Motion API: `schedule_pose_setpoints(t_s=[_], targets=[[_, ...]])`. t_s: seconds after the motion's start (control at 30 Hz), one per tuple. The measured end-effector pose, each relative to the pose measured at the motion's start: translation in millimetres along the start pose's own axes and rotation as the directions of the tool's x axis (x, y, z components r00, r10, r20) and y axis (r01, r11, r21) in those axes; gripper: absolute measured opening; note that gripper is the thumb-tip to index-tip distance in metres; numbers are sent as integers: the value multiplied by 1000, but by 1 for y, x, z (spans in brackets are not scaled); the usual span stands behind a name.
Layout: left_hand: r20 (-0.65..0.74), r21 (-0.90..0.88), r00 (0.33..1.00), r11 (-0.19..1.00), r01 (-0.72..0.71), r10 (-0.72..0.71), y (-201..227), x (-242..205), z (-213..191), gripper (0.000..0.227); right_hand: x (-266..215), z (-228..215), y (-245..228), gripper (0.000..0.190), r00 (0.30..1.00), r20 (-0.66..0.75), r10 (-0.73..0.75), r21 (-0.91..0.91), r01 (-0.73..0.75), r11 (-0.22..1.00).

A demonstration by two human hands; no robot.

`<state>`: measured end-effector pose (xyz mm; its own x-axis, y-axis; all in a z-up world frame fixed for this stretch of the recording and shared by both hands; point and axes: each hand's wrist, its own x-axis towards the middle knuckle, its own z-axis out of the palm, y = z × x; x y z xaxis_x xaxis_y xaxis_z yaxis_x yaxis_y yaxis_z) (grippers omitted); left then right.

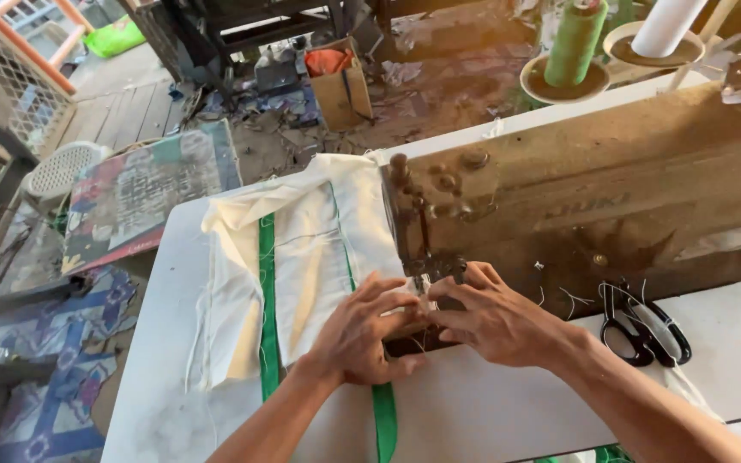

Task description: Sewing and assembling a white fabric tote bag with green handles using an industrial sewing machine.

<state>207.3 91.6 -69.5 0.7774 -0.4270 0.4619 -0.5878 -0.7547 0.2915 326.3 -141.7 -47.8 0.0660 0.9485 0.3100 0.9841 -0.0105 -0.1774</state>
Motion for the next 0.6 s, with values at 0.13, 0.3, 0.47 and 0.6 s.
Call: schedule_pose_setpoints(t_s=[0.13, 0.3, 0.47, 0.6], targets=[[56, 2, 998, 1000, 12, -12, 6, -5, 1, 67, -8, 4, 3, 45, 998, 57, 26, -42, -24, 999], [-34, -31, 998, 998, 50, -51, -20, -18, 26, 63, -11, 18, 8, 62, 996, -72, -48, -415, 14, 910], [-136, 1, 990, 999, 38, -38, -29, -7, 22, 47, -61, -10, 4, 66, 971, -178, 162, -192, -196, 962], [-157, -54, 987, 998, 33, -41, -28, -11, 25, 40, -144, -30, 14, 65, 722, -451, 525, -257, -668, 698]])
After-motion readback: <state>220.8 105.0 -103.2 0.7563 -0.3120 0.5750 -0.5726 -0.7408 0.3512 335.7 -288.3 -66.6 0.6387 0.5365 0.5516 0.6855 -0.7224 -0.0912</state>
